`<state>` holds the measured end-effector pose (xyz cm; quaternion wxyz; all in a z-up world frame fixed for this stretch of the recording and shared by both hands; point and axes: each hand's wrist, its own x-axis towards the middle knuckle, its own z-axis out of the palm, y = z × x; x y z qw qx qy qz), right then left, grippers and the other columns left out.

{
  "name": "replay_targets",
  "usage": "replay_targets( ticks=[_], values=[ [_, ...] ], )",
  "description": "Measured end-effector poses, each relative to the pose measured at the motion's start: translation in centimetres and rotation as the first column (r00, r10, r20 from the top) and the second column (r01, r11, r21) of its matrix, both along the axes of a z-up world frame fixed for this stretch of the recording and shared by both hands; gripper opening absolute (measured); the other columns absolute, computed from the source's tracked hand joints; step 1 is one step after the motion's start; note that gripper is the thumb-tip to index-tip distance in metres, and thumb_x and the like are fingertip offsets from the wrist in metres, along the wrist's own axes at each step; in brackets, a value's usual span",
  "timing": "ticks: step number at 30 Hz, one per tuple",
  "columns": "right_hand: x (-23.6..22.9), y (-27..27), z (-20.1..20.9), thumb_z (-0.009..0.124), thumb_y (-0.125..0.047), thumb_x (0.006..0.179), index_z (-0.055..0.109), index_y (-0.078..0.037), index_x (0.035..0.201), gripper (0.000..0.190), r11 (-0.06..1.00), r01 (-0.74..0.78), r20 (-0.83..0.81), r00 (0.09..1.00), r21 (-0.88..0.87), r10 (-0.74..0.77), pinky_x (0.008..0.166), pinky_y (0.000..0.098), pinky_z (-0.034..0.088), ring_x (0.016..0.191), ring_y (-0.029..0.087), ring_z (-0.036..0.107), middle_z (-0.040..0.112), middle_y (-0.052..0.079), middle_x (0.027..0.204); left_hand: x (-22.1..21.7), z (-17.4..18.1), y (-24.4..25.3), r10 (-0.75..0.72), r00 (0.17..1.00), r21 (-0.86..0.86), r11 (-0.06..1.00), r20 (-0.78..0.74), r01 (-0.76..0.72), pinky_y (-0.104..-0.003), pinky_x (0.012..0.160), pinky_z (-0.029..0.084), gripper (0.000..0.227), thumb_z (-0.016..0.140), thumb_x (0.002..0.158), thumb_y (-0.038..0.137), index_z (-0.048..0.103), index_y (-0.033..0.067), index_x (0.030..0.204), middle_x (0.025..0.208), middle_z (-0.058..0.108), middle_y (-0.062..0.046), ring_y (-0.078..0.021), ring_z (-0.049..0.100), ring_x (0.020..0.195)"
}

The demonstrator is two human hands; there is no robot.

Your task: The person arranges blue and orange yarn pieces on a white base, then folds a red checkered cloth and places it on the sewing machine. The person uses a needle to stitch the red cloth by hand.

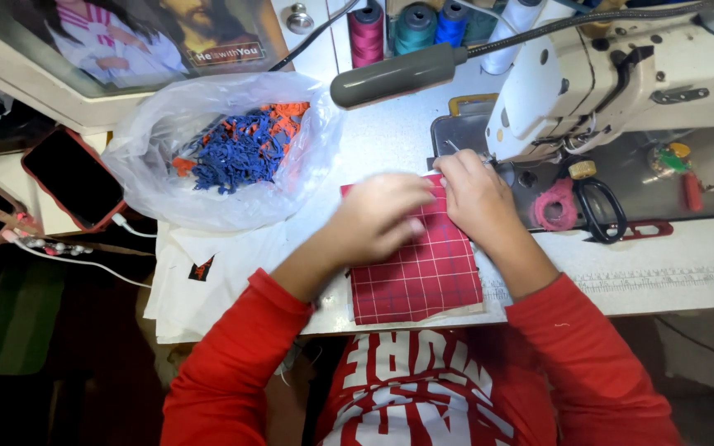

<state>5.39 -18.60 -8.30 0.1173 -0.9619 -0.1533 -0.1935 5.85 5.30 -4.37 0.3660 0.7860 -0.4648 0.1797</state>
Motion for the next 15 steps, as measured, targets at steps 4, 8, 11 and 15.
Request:
replay_targets(
  ticks=[4,8,11,15],
  values=[
    [-1.2,-0.6,0.7,0.055,-0.018,0.102,0.065,-0.020,0.126,0.027,0.999,0.001,0.075,0.997,0.039,-0.004,0.082,0.0463,0.060,0.104,0.035,0.069,0.061,0.006,0.112,-3.0,-1.5,-0.9,-0.078,0.997,0.394,0.916,0.001,0.072,-0.067,0.118,0.026,0.073,0.044,0.097,0.071,0.048,0.0239,0.152,0.161,0.044,-0.008,-0.0379,0.037,0.149],
    [-4.7,-1.2,2.9,0.057,-0.024,0.103,0.067,-0.021,0.126,0.025,0.985,-0.030,0.081,0.997,0.172,0.017,0.089,0.0424,0.057,0.112,0.031,0.067,0.063,0.003,0.115,-2.0,-1.8,-0.6,-0.066,0.998,0.436,0.898,0.015,0.053,-0.066,0.119,0.023,0.073,0.043,0.097,0.071,0.047,0.0254,0.153,0.164,0.039,-0.005,-0.0335,0.033,0.152],
    [-8.9,-0.9,5.0,0.060,-0.020,0.104,0.069,-0.016,0.116,0.017,0.954,-0.029,-0.003,1.000,0.298,0.031,0.092,0.0417,0.056,0.113,0.031,0.067,0.067,0.004,0.112,-0.7,-1.9,-0.3,-0.025,0.999,0.430,0.903,0.048,0.002,-0.066,0.117,0.026,0.073,0.044,0.096,0.073,0.050,0.0254,0.152,0.162,0.042,-0.005,-0.0342,0.035,0.150],
    [-12.2,-2.0,4.7,0.065,-0.024,0.098,0.073,-0.018,0.109,0.015,0.933,-0.002,-0.125,0.991,0.360,0.050,0.092,0.0442,0.054,0.109,0.033,0.068,0.070,0.004,0.108,0.8,-2.3,0.3,0.077,0.997,0.510,0.858,-0.004,-0.064,-0.067,0.118,0.021,0.075,0.040,0.096,0.076,0.045,0.0296,0.154,0.165,0.037,-0.002,-0.0333,0.029,0.153]
  ],
)
